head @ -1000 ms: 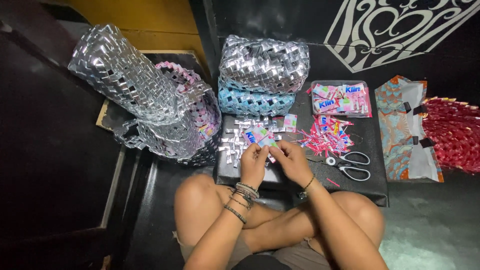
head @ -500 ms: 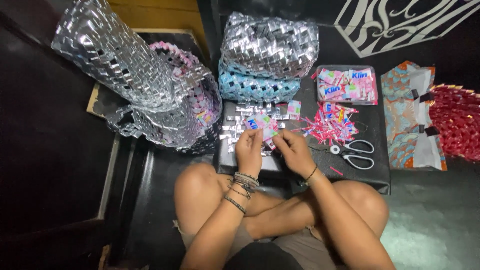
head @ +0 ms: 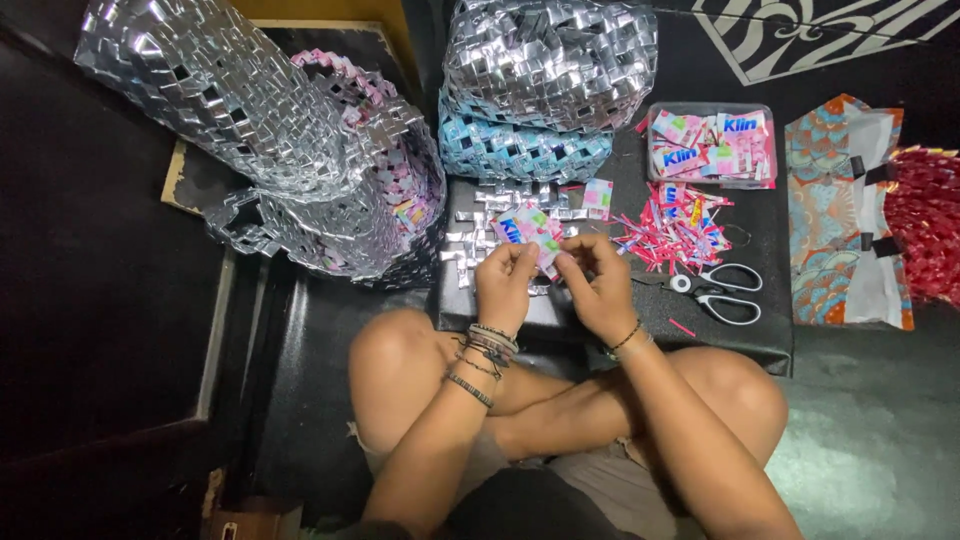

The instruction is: The person folds individual plastic detergent wrappers and adds them to a pile, occasionally using scissors to cut strips from the wrappers.

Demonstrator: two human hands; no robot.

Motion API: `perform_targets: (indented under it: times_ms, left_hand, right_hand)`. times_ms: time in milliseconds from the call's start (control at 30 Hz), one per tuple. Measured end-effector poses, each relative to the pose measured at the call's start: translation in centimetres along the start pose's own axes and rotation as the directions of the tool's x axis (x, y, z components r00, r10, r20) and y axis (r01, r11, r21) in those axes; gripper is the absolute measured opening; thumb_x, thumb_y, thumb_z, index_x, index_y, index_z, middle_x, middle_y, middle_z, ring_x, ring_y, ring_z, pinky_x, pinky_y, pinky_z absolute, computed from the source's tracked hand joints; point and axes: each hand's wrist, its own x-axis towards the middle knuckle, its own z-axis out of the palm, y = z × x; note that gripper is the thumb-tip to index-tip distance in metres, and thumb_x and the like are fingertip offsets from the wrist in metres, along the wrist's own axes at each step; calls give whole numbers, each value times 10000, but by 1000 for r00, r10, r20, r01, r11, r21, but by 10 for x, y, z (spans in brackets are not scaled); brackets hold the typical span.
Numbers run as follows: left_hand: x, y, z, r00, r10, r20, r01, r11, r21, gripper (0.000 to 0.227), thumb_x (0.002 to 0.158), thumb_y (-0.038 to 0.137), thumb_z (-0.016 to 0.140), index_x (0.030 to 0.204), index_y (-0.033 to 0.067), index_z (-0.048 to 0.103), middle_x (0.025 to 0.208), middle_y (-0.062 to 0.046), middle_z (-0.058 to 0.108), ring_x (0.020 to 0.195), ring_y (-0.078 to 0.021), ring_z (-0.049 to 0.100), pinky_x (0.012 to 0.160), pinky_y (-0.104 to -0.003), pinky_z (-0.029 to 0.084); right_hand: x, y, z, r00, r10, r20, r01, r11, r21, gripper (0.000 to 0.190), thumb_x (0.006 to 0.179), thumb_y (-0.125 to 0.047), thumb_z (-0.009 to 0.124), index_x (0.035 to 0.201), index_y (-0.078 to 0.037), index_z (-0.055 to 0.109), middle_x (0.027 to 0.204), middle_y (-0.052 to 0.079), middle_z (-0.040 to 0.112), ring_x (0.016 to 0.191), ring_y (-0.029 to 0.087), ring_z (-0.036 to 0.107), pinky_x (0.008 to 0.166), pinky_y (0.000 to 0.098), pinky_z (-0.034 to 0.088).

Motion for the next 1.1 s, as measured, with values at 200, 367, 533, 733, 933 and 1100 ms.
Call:
perform_targets:
  times_ms: [200,367,533,733,933,1100]
  left_hand:
    - [1,1,2,999,25,26,-26,999,33,243,988,269,707,843,75,726,651,-87,683,664,-109,641,619,-250,513]
    - [-2,-3,3,999,38,28,-38,999,4,219,1006,231,677,893,49,718,671,-105,686,678,-123,639,618,-261,517]
    - [-7,1,7,995,85,57,-81,995,-64,178,1006,181,660,1035,14,717,732,-74,686,723,-115,651,653,-230,530]
    - [-11,6,4,996,85,8,-85,994,61,275,976,213,712,759,49,672,565,-52,605,559,-98,564,535,-247,461]
    - [-14,2,4,993,95,75,-95,995,6,370,1011,300,669,718,74,642,589,-59,641,600,-96,584,573,-248,467]
    - [-14,11,4,994,78,73,-77,997,-19,275,960,233,734,761,69,642,606,-55,629,574,-90,574,577,-228,473]
  right_hand:
    - [-1,1,-1,999,34,10,-34,999,36,228,965,-104,730,1168,-27,658,825,107,678,756,173,647,681,321,549]
    - [-3,-3,3,994,107,-14,-105,989,102,255,937,-105,764,1165,-42,667,802,79,684,724,136,650,659,285,547]
    - [-2,1,3,982,190,-4,-186,968,168,248,890,-108,815,1096,-43,693,741,33,666,671,83,615,629,244,537]
    - [0,-12,0,997,65,35,-65,998,6,255,942,-163,789,737,-60,678,513,44,547,544,112,494,528,274,415]
    - [1,-16,-5,998,49,38,-48,998,-28,461,1071,-231,620,634,-90,577,492,29,448,562,100,413,551,277,389]
    - [0,-9,-5,999,38,36,-40,998,49,392,1086,-179,562,714,-69,615,527,60,518,600,111,478,559,289,432]
